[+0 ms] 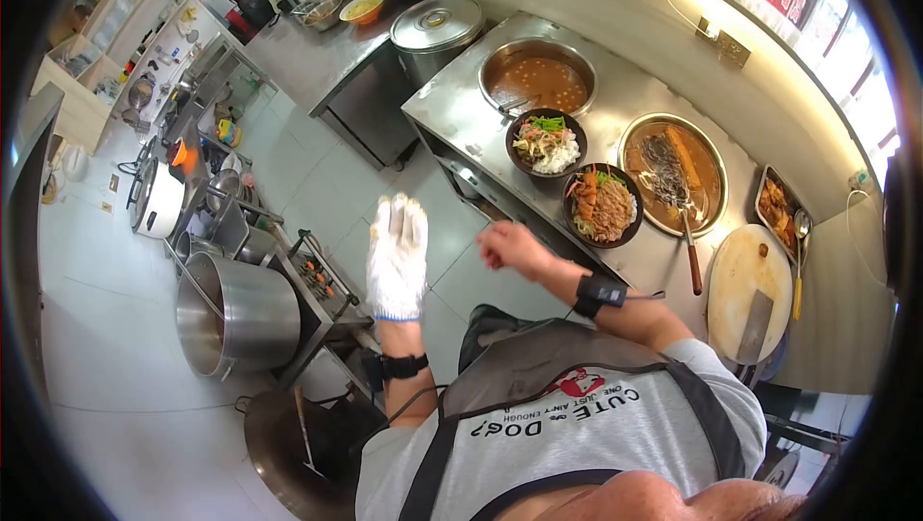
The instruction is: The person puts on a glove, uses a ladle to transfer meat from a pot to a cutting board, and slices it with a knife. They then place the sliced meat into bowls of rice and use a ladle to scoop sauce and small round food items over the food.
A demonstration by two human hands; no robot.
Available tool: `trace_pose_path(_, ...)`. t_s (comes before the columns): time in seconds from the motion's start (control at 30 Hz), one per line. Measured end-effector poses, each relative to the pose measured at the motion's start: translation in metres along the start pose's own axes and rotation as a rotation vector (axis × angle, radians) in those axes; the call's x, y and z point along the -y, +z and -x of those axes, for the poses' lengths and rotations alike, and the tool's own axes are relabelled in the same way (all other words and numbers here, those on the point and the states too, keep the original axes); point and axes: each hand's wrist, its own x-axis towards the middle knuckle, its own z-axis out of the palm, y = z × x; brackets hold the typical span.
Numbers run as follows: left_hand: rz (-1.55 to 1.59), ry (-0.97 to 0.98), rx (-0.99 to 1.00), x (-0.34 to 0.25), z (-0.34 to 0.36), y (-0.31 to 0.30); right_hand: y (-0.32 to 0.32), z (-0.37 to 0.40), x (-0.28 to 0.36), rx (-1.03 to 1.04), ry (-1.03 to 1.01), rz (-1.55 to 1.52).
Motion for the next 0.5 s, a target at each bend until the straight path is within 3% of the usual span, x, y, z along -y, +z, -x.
trace_pose_path(0.17, 0.117, -0.099, 0.092, -0.016, -0.082, 0.032, -0.025, -0.069, 0.059, -0.113, -0.122, -0.371)
trace_pose_path(0.27, 0.194, -0.210, 0.196, -0.031, -0.151, 0.031, -0.037, -0.141, 0.066, -0.279, -0.176, -0.451)
trace_pose_path(0.33, 0.151, -0.224, 0.159, -0.041, -0.193, 0.038, -0.045, -0.188, 0.077, -0.371, -0.168, -0.534)
trace_pose_path(0.43, 0.202, -0.303, 0.207, -0.065, -0.242, 0.035, -0.068, -0.277, 0.054, -0.587, -0.130, -0.861)
trace_pose_path(0.5, 0.167, -0.318, 0.224, -0.080, -0.269, 0.041, -0.064, -0.302, 0.067, -0.887, -0.146, -0.836)
